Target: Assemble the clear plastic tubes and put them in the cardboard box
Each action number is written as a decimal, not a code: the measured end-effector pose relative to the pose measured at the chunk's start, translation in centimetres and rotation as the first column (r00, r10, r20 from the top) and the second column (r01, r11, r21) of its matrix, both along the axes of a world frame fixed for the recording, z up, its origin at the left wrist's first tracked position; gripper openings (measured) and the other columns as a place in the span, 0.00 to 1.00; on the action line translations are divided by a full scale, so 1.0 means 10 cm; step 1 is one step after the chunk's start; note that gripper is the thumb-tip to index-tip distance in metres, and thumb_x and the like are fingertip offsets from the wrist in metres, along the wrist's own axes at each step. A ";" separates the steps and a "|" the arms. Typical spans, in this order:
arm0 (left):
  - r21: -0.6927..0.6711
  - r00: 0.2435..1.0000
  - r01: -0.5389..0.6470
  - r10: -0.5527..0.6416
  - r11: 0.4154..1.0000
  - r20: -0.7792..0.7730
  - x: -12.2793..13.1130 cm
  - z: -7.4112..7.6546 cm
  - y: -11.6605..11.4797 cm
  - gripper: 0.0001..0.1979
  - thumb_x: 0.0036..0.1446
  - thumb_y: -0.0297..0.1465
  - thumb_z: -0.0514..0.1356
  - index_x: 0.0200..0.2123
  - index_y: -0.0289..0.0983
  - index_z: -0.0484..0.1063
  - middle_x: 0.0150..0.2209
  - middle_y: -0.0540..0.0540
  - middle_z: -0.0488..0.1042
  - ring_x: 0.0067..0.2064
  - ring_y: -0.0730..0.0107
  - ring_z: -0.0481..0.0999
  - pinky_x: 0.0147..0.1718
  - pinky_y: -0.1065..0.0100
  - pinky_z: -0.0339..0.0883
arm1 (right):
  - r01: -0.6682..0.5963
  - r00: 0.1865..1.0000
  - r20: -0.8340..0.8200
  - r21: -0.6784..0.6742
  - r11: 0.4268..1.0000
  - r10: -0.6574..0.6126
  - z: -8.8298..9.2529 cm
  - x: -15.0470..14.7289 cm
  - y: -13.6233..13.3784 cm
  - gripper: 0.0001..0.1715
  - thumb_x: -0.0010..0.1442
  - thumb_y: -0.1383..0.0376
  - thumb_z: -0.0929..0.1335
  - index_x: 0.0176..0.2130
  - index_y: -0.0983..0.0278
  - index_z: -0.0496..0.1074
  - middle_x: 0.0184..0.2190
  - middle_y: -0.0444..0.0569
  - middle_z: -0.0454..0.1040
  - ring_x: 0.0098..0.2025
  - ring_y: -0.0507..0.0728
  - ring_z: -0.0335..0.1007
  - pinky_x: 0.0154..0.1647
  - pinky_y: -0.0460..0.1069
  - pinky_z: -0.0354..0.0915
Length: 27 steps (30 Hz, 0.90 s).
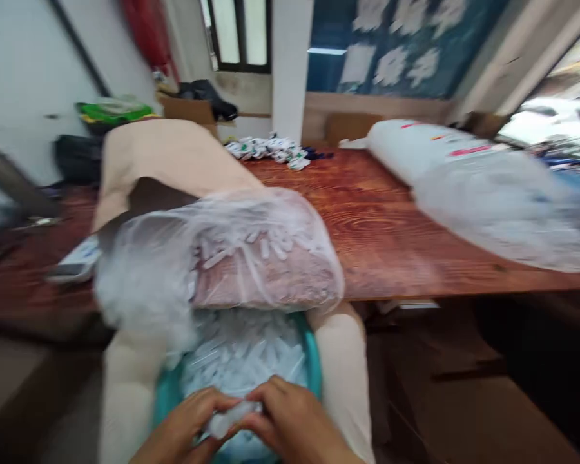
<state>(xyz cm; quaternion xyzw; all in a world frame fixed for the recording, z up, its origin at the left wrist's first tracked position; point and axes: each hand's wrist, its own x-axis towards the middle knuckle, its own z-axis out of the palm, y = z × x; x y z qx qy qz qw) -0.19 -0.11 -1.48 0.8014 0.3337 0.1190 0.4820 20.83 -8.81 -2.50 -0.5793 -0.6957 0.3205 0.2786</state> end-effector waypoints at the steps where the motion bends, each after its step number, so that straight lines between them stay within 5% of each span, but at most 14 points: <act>1: 0.024 0.999 0.022 -0.022 0.999 -0.026 -0.04 0.02 -0.04 0.11 0.57 0.29 0.62 0.45 0.43 0.76 0.43 0.47 0.81 0.47 0.59 0.78 0.48 0.62 0.72 | 0.017 0.996 0.091 0.046 0.999 -0.021 -0.02 -0.03 -0.03 0.22 0.73 0.53 0.59 0.41 0.64 0.74 0.34 0.52 0.77 0.35 0.58 0.76 0.35 0.49 0.69; 3: 0.036 0.995 0.049 -0.046 0.998 -0.094 -0.09 0.09 -0.13 0.12 0.59 0.27 0.61 0.47 0.41 0.74 0.44 0.46 0.79 0.48 0.61 0.77 0.49 0.63 0.70 | -0.051 0.980 0.196 0.096 0.994 0.031 -0.04 -0.07 -0.09 0.27 0.75 0.56 0.52 0.34 0.61 0.71 0.28 0.47 0.75 0.29 0.56 0.75 0.29 0.48 0.67; 7: 0.027 0.989 0.068 -0.064 0.997 -0.131 -0.10 0.22 -0.23 0.12 0.59 0.25 0.64 0.46 0.40 0.72 0.44 0.47 0.78 0.48 0.63 0.76 0.50 0.65 0.67 | -0.140 0.962 0.257 0.191 0.972 0.088 0.01 -0.10 -0.13 0.26 0.75 0.54 0.52 0.37 0.59 0.69 0.27 0.45 0.75 0.27 0.56 0.76 0.27 0.47 0.67; 10: 0.045 0.991 0.093 -0.088 0.995 -0.103 -0.11 0.23 -0.22 0.12 0.60 0.25 0.64 0.47 0.39 0.72 0.44 0.47 0.78 0.48 0.63 0.76 0.49 0.66 0.67 | -0.175 0.962 0.229 0.102 0.979 0.148 0.10 -0.09 -0.09 0.27 0.76 0.57 0.51 0.32 0.58 0.67 0.24 0.42 0.74 0.25 0.54 0.74 0.25 0.46 0.65; 14: 0.045 0.993 0.081 -0.077 0.996 -0.089 -0.14 0.23 -0.18 0.11 0.61 0.25 0.63 0.48 0.39 0.71 0.44 0.47 0.77 0.48 0.65 0.75 0.49 0.67 0.66 | -0.176 0.963 0.220 0.075 0.982 0.155 0.20 -0.05 -0.02 0.18 0.73 0.54 0.57 0.42 0.59 0.69 0.35 0.47 0.76 0.35 0.56 0.76 0.35 0.49 0.69; 27: 0.027 0.990 0.105 -0.102 0.994 -0.102 -0.14 0.22 -0.20 0.10 0.62 0.27 0.61 0.47 0.38 0.72 0.44 0.47 0.77 0.47 0.63 0.75 0.48 0.65 0.66 | -0.246 0.939 0.240 -0.032 0.969 0.246 0.26 0.01 -0.02 0.19 0.73 0.53 0.57 0.42 0.58 0.71 0.36 0.50 0.75 0.36 0.60 0.74 0.37 0.53 0.67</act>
